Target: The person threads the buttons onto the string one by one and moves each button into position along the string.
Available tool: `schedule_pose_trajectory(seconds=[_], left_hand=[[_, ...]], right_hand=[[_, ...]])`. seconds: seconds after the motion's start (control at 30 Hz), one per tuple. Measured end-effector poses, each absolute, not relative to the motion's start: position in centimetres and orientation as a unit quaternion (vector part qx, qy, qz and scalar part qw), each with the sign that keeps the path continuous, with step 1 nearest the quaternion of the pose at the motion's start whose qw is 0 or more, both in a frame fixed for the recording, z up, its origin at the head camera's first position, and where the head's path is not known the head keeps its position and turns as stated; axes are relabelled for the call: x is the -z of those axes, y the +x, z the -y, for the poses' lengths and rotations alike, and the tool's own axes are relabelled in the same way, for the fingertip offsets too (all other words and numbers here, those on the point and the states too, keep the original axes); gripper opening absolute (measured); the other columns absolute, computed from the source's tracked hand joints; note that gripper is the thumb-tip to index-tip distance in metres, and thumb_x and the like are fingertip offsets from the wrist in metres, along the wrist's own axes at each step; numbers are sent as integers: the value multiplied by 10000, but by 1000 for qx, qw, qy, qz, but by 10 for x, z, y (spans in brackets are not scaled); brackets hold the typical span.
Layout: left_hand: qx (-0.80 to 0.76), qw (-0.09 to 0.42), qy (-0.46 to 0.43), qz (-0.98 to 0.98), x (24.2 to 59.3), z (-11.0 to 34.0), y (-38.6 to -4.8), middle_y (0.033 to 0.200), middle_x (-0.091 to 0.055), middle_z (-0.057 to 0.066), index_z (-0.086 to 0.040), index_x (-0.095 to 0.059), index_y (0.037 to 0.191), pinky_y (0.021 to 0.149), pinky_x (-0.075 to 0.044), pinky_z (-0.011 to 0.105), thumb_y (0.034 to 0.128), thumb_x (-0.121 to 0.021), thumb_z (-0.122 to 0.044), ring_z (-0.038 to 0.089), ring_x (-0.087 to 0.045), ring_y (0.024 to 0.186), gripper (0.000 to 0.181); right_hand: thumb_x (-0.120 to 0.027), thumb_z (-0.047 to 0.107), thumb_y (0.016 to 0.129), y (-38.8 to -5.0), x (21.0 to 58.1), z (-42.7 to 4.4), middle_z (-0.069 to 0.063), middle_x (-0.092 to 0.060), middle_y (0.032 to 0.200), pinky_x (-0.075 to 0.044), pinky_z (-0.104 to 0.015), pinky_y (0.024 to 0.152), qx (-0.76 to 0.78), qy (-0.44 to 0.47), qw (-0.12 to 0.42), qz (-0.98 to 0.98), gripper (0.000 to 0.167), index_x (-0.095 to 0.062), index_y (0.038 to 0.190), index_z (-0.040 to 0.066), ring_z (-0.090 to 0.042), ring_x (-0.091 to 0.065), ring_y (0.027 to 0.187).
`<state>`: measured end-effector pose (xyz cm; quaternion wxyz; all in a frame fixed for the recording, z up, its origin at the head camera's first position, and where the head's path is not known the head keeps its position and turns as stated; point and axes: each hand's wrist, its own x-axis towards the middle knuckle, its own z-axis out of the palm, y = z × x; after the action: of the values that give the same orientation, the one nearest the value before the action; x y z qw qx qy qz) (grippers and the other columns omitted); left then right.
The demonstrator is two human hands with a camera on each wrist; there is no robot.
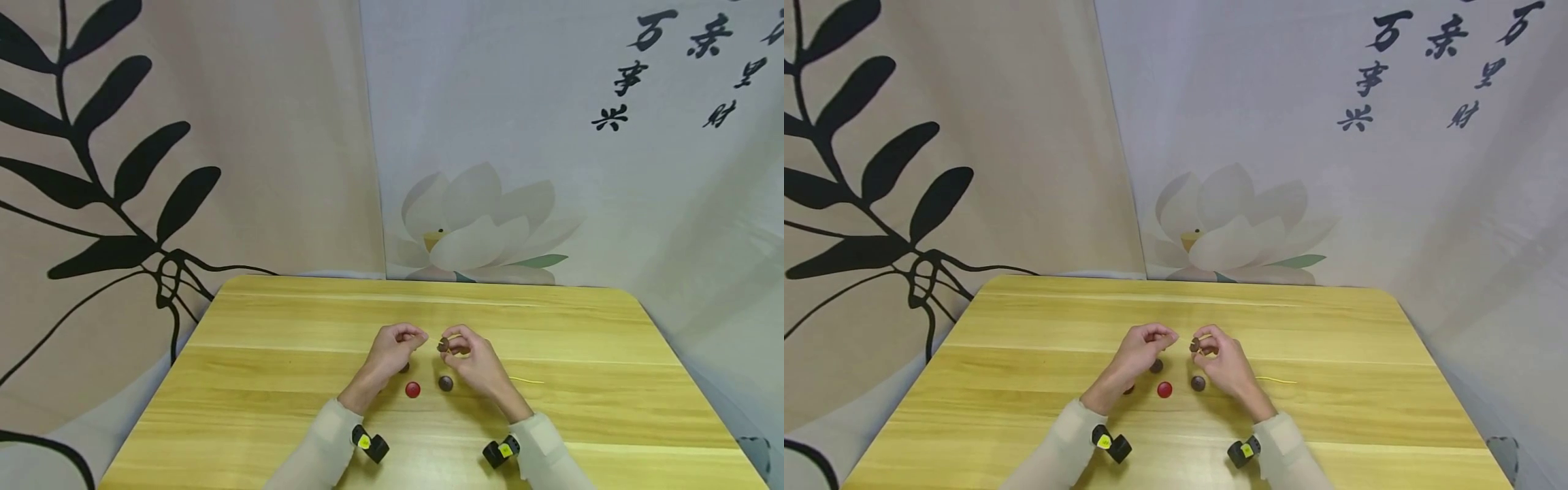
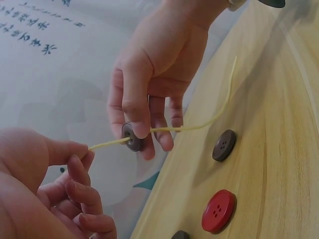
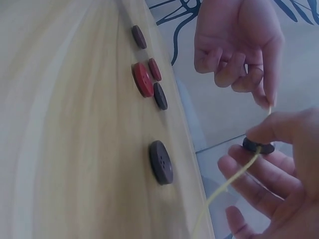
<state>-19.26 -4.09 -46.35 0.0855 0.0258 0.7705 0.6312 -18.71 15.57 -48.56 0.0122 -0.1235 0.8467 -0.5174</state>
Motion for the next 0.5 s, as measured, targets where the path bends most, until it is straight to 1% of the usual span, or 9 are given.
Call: schedule_pose_trajectory(seconds=[0.13,0.33,0.5], left_hand=[[-631,84,22,-771,463,41,-192,760,-548,-23,-15,-725,1001,629,-383,261,948,-674,-220,136,-470,724,218],[-634,82,21,-769,464,42,-193,768,-545,-18,-22,-726,994,629,-396,260,946,-675,-216,137,-483,720,206],[-639,81,19,-765,464,43,-193,778,-557,-17,-51,-725,975,643,-412,267,942,-679,-222,135,-494,721,180]], right_hand=[[-706,17,861,-188,487,-157,-91,-745,991,-499,-449,875,512,-129,5,-849,257,-624,1086,111,-180,-665,900],[-725,37,862,-190,489,-160,13,-726,940,-464,-433,861,492,-138,-9,-860,245,-641,1079,111,-177,-651,914],[-734,50,858,-189,489,-162,24,-718,947,-460,-429,852,487,-136,-11,-863,249,-647,1082,115,-183,-650,928]])
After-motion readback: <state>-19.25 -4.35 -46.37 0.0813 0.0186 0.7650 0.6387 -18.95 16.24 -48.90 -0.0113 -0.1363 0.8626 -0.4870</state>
